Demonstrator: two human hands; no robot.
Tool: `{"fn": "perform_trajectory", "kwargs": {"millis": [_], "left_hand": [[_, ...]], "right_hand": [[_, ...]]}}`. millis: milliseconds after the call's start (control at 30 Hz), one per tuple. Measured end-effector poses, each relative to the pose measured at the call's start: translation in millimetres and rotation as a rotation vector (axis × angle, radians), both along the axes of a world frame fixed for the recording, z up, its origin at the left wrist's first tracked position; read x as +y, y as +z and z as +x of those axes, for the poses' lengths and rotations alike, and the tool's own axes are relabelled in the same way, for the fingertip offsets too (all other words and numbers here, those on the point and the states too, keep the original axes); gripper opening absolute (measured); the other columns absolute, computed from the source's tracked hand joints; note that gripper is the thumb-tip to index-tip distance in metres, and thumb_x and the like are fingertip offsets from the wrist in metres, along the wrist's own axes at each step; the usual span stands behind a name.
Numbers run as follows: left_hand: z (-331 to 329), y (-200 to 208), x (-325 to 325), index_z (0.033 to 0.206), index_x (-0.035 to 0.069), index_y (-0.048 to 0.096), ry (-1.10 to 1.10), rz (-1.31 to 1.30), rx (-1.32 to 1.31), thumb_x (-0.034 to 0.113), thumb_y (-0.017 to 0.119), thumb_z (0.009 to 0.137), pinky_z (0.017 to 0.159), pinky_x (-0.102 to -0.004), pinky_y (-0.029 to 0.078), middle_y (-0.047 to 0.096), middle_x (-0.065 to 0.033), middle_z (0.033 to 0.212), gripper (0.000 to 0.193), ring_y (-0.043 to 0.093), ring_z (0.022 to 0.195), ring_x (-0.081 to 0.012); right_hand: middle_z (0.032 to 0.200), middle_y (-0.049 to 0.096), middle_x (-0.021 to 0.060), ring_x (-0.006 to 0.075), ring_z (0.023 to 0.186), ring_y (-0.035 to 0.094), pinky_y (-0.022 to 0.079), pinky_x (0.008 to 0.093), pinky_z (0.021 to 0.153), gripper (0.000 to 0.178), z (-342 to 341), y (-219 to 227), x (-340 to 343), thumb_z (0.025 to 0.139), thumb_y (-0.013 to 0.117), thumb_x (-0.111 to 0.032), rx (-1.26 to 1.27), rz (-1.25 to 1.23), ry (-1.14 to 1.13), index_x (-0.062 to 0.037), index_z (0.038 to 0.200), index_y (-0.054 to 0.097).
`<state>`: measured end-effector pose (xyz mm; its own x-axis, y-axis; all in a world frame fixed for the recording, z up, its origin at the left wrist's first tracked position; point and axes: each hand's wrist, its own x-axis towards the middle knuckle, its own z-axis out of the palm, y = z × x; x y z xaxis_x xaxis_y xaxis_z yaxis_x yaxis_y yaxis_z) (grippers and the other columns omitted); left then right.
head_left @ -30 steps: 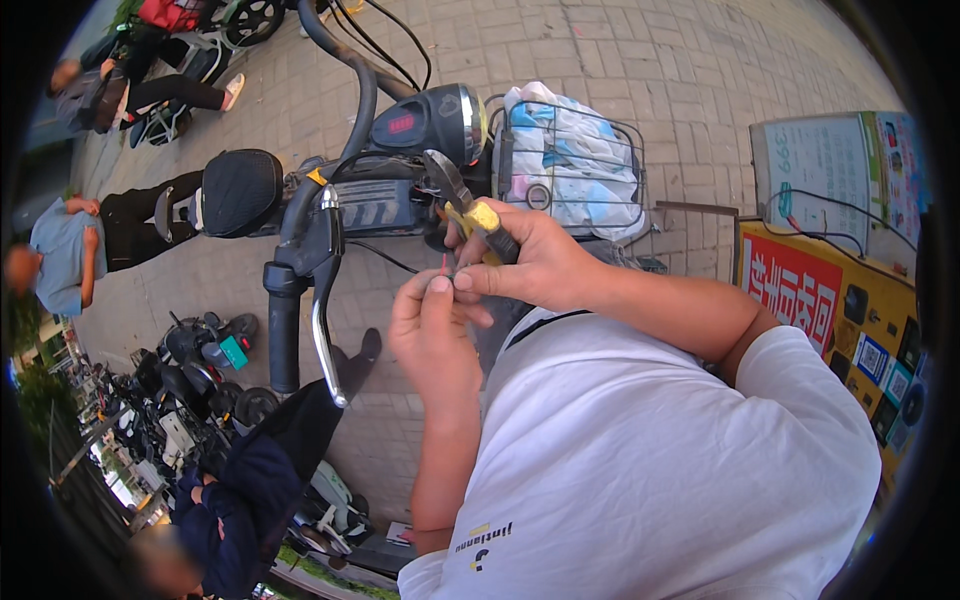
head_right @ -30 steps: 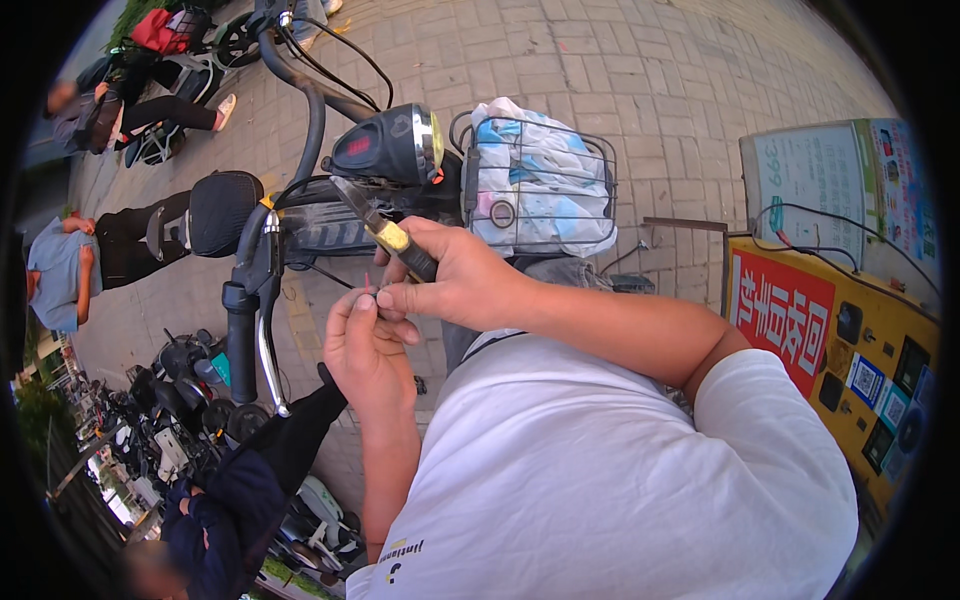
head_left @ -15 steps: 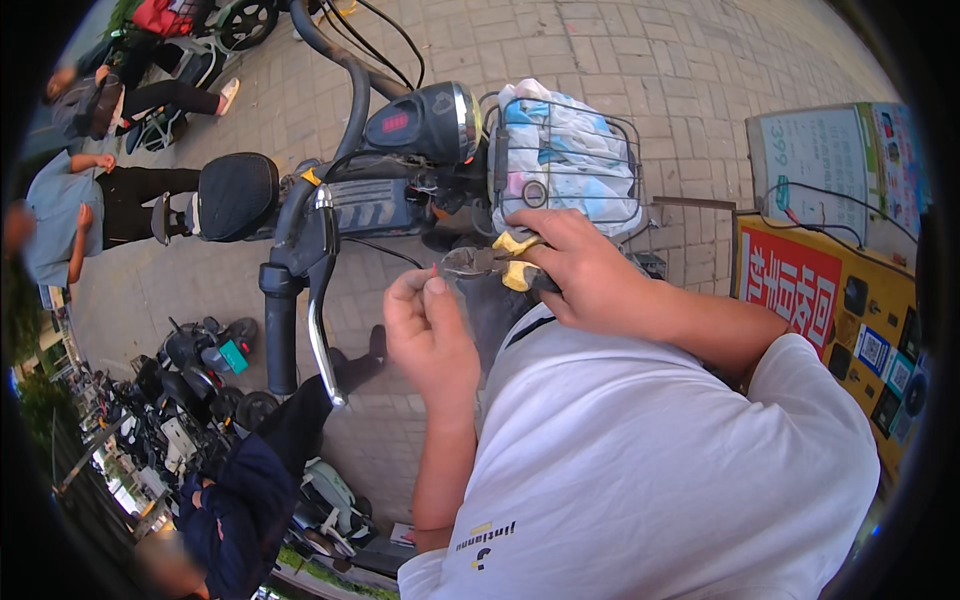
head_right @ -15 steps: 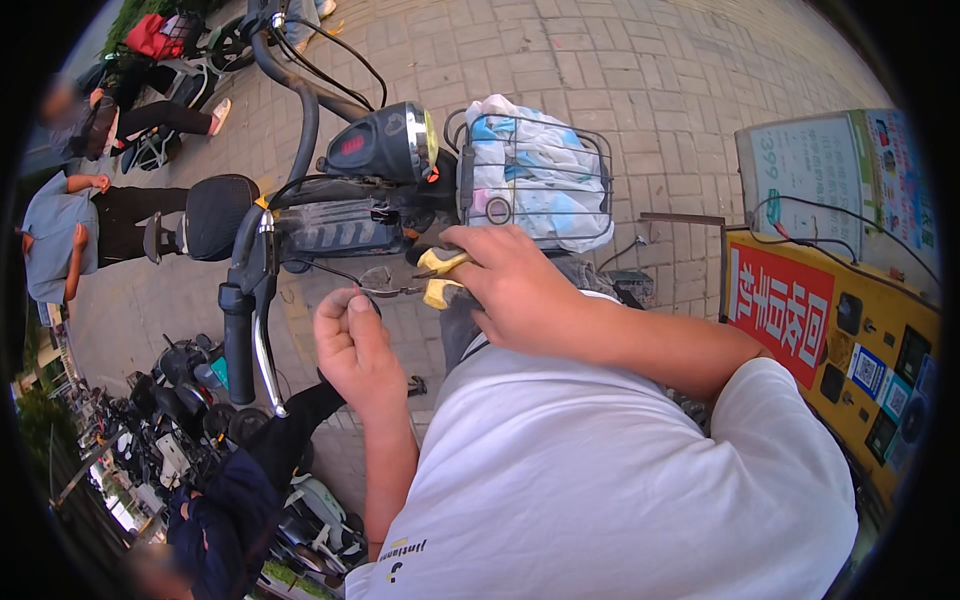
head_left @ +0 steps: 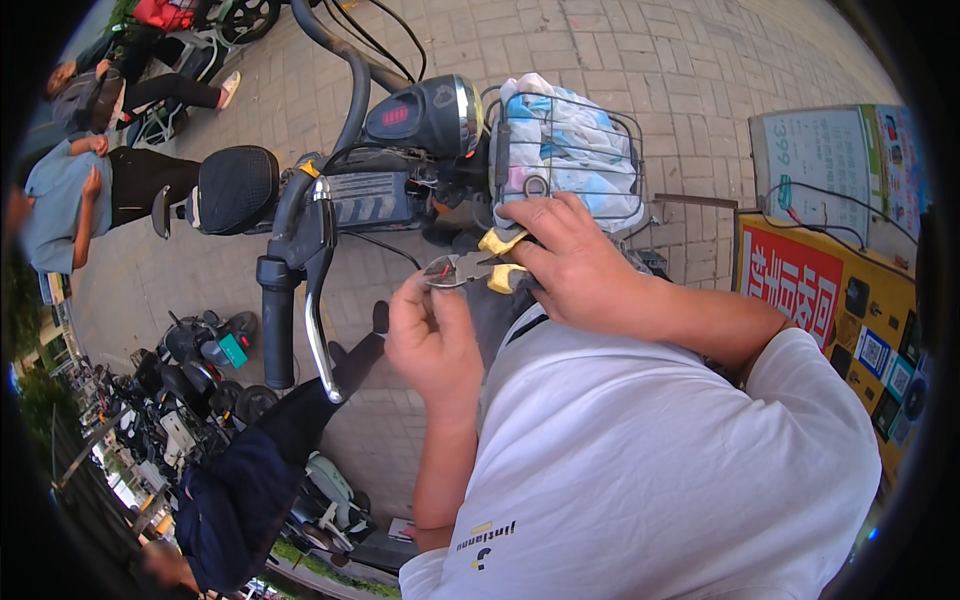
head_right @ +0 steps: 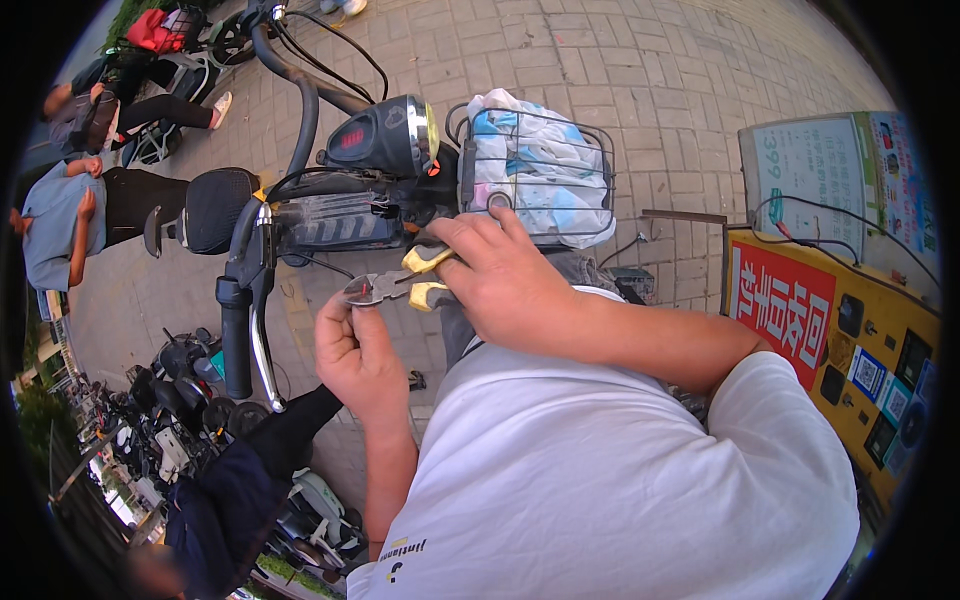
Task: The person uses pliers to strip and twist wires on an electric scooter's handlebar assembly. They repeatedly cut insulation, expose conductors, and join wires by hand, occasionally adjusting the bundle and checking connections.
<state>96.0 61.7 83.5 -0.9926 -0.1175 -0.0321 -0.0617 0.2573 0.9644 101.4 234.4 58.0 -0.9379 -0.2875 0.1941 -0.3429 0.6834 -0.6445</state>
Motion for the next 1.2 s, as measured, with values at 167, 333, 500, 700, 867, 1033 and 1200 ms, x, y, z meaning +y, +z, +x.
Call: {"fn": "perform_trajectory", "kwargs": {"millis": [167, 333, 500, 700, 867, 1033, 1200], "left_hand": [[-1, 3, 3, 0.104, -0.004, 0.061, 0.006, 0.009, -0.003, 0.003, 0.059, 0.095, 0.059, -0.0147, 0.035, 0.059, 0.0023, 0.085, 0.012, 0.046, 0.07, 0.0004], [-3, 6, 4, 0.105, -0.006, 0.062, 0.009, 0.009, -0.037, 0.004, 0.057, 0.095, 0.062, -0.0181, 0.044, 0.064, 0.0, 0.08, 0.014, 0.052, 0.069, -0.0017], [-10, 9, -2, 0.099, -0.005, 0.064, -0.104, -0.106, -0.123, 0.007, 0.057, 0.095, 0.057, -0.0191, 0.039, 0.059, 0.0032, 0.075, 0.014, 0.048, 0.066, -0.0018], [-18, 16, -20, 0.095, -0.003, 0.063, -0.214, 0.057, -0.225, 0.007, 0.057, 0.094, 0.054, -0.018, 0.032, 0.053, 0.0055, 0.071, 0.012, 0.042, 0.063, -0.0005], [-20, 15, -22, 0.099, -0.003, 0.06, -0.224, 0.277, -0.267, 0.01, 0.052, 0.098, 0.051, -0.0192, 0.025, 0.048, 0.0048, 0.068, 0.015, 0.034, 0.057, -0.0011], [-19, 13, -23, 0.112, -0.002, 0.054, -0.115, 0.522, -0.294, 0.011, 0.049, 0.099, 0.055, -0.0238, 0.041, 0.058, -0.0059, 0.073, 0.018, 0.049, 0.06, -0.01], [-13, 11, -21, 0.113, -0.001, 0.051, -0.02, 0.411, -0.224, 0.011, 0.047, 0.101, 0.063, -0.0301, 0.053, 0.064, -0.0128, 0.082, 0.018, 0.061, 0.068, -0.0172]], "right_hand": [[0.124, 0.049, 0.0197, 0.0371, 0.113, 0.048, 0.039, 0.0466, 0.095, 0.04, -2, 1, 2, 0.057, 0.07, 0.0, 0.022, 0.0, 0.001, 0.0031, 0.096, 0.062], [0.117, 0.052, 0.0174, 0.0354, 0.106, 0.05, 0.041, 0.0441, 0.088, 0.037, 0, -2, 5, 0.06, 0.069, -0.001, -0.027, -0.003, 0.017, 0.002, 0.096, 0.062], [0.111, 0.055, 0.0131, 0.0299, 0.101, 0.052, 0.043, 0.0395, 0.082, 0.025, -1, -2, 7, 0.067, 0.065, -0.007, -0.019, 0.019, -0.003, -0.0015, 0.091, 0.067], [0.109, 0.058, 0.0172, 0.0309, 0.1, 0.058, 0.048, 0.036, 0.087, 0.031, -8, 6, 19, 0.068, 0.06, 0.005, -0.597, -0.519, 0.27, 0.0036, 0.099, 0.066], [0.111, 0.063, 0.0123, 0.0197, 0.098, 0.06, 0.048, 0.0326, 0.086, 0.024, -15, 2, 22, 0.076, 0.057, 0.001, -1.297, -0.981, 0.371, 0.0037, 0.098, 0.068], [0.111, 0.064, 0.0142, 0.0239, 0.098, 0.06, 0.048, 0.034, 0.086, 0.033, -10, -3, 14, 0.074, 0.057, -0.001, -0.897, -0.9, 0.134, 0.0042, 0.106, 0.064], [0.127, 0.051, 0.021, 0.0387, 0.112, 0.053, 0.046, 0.0413, 0.094, 0.041, -1, -3, 6, 0.068, 0.065, -0.001, -0.298, -0.307, 0.098, 0.0037, 0.108, 0.063]]}}
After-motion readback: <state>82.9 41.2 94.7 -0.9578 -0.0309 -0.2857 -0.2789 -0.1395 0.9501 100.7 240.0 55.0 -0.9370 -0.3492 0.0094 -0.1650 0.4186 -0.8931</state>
